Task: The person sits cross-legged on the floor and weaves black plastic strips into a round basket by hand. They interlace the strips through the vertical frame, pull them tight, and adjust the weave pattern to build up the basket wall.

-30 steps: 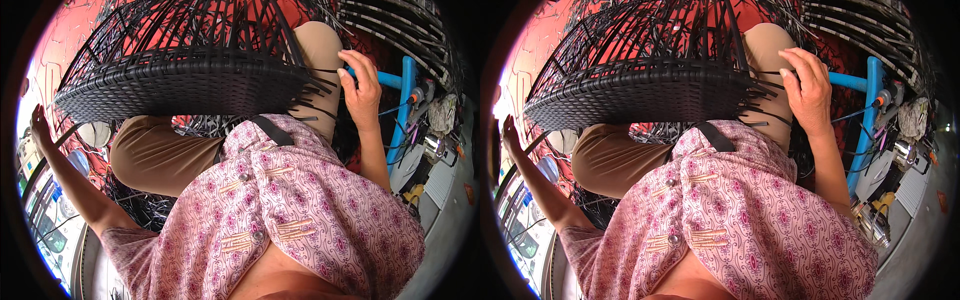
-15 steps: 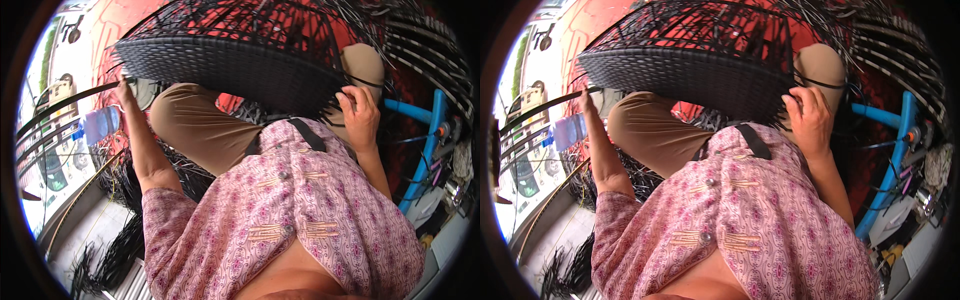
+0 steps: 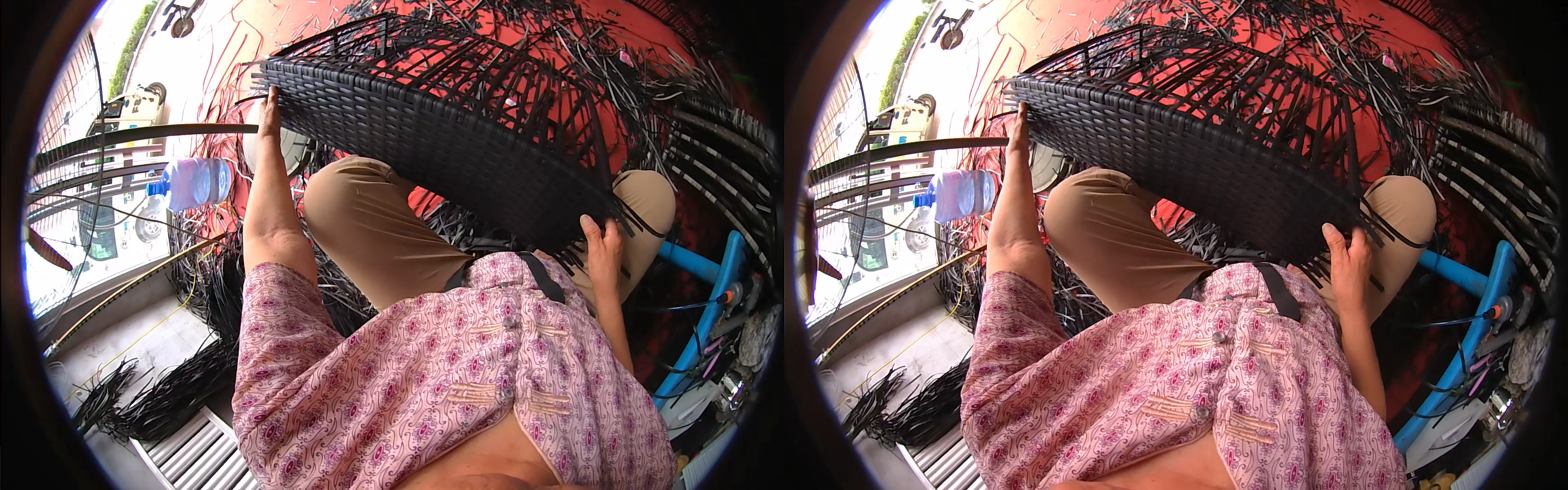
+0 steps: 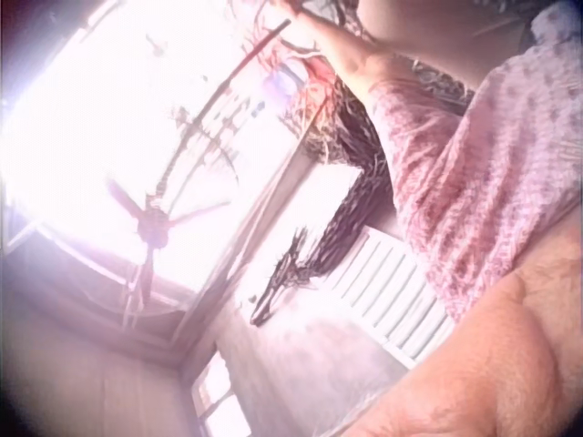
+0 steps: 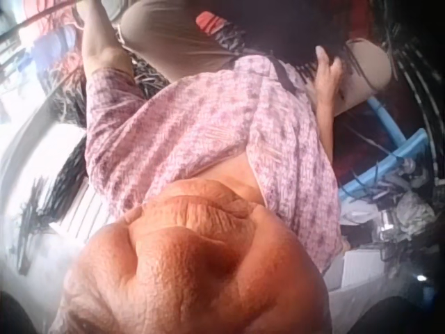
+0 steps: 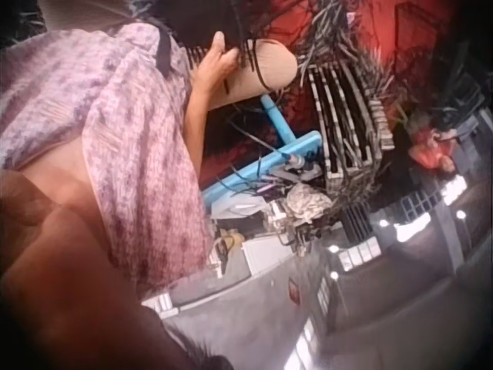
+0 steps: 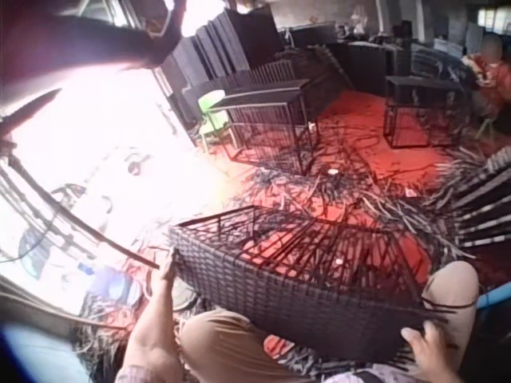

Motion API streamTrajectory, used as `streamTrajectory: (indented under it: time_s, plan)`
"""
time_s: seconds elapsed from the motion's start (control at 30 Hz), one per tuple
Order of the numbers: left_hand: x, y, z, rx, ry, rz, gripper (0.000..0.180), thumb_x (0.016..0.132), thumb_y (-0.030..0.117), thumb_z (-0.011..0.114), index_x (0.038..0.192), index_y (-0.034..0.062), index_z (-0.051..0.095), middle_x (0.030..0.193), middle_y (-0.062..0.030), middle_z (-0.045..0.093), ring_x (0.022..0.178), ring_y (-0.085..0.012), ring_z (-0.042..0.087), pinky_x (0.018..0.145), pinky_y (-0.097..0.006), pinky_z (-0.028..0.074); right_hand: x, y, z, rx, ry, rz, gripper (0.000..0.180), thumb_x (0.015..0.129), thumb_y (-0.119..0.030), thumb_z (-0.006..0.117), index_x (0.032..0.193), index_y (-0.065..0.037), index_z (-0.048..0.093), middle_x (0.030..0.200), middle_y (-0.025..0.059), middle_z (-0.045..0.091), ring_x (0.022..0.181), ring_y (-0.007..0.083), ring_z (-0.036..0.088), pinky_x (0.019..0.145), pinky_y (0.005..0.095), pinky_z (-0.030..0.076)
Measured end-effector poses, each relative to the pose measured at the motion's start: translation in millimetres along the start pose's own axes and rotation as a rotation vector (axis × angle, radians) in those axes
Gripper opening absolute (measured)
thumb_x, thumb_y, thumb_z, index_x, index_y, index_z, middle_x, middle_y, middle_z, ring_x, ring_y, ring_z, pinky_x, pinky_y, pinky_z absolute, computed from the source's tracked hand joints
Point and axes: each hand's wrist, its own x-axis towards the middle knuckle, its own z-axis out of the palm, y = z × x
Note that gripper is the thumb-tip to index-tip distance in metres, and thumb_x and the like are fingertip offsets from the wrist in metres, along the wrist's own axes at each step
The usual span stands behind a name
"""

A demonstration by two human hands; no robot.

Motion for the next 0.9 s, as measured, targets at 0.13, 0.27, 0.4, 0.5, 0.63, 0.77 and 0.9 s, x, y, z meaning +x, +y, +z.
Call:
streamTrajectory:
  time_s: [0.13,0.27,0.4,0.5,0.63,0.77,0.9]
  plan:
    - [-7.3,22.3,-23.1,-0.243,-0.203,-0.271,0.091,0.096,0.079,0.051,0.163,0.0185,0.042,0.166,-0.0093,0.041,0.152,-0.0357,0.037,0.115,-0.061,0.031,0.2,-14.2,8.0,0.298,0.043,0.061,0.048,0.101,-0.042,0.072,0.112,0.005,0.071,0.104,0.0147,0.075,0.096,0.0245,0.066,0.090,0.0393,0.051]
    - [-36.8,60.4,-34.8,-0.332,-0.297,-0.307,0.100,0.093,0.086,0.050,0.170,0.0251,0.034,0.176,-0.0030,0.033,0.160,-0.0317,0.028,0.119,-0.064,0.027,15.5,3.6,-0.7,0.401,0.101,0.102,0.045,0.101,-0.040,0.073,0.111,0.003,0.073,0.095,0.0062,0.072,0.089,0.0155,0.061,0.087,0.0339,0.051]
    - [-73.5,107.4,-47.2,-0.302,-0.282,-0.380,0.104,0.090,0.088,0.052,0.171,0.0259,0.032,0.177,-0.0032,0.029,0.161,-0.0310,0.026,0.121,-0.063,0.026,40.3,23.2,-21.0,0.325,0.255,0.063,0.052,0.098,-0.048,0.074,0.093,0.004,0.068,0.076,0.0114,0.058,0.075,0.0197,0.050,0.074,0.0384,0.046]
    - [-85.5,116.4,-63.8,-0.332,-0.317,-0.325,0.107,0.088,0.090,0.053,0.171,0.0258,0.031,0.178,-0.0032,0.027,0.163,-0.0309,0.023,0.122,-0.065,0.020,62.7,18.4,-45.6,0.277,0.288,0.042,0.058,0.094,-0.055,0.074,0.089,0.003,0.068,0.072,0.0131,0.056,0.072,0.0251,0.050,0.071,0.0408,0.046]
    - [-88.3,112.9,-68.4,-0.448,-0.307,-0.331,0.106,0.092,0.082,0.058,0.170,0.0152,0.033,0.176,-0.0091,0.032,0.161,-0.0290,0.029,0.126,-0.056,0.021,123.5,48.2,-36.7,0.218,0.464,-0.022,0.070,0.086,-0.068,0.074,0.088,0.002,0.071,0.081,0.0184,0.069,0.079,0.0313,0.064,0.079,0.0439,0.050]
    - [-58.9,105.6,-73.1,-0.325,-0.206,-0.126,0.104,0.085,0.074,0.073,0.159,0.0057,0.046,0.162,-0.0156,0.049,0.150,-0.0301,0.044,0.123,-0.048,0.032,149.0,14.1,-51.8,0.214,0.252,-0.061,0.076,0.088,-0.069,0.071,0.113,0.002,0.075,0.111,0.0216,0.076,0.106,0.0348,0.071,0.094,0.0436,0.053]
    - [-8.9,159.5,-10.1,-0.343,-0.130,0.174,0.101,0.077,0.065,0.087,0.146,-0.0035,0.060,0.144,-0.0199,0.065,0.136,-0.0304,0.060,0.117,-0.041,0.043,206.7,24.4,-102.3,0.044,0.422,-0.098,0.062,0.093,-0.050,0.076,0.126,0.002,0.070,0.117,0.0230,0.075,0.107,0.0322,0.072,0.091,0.0440,0.055]
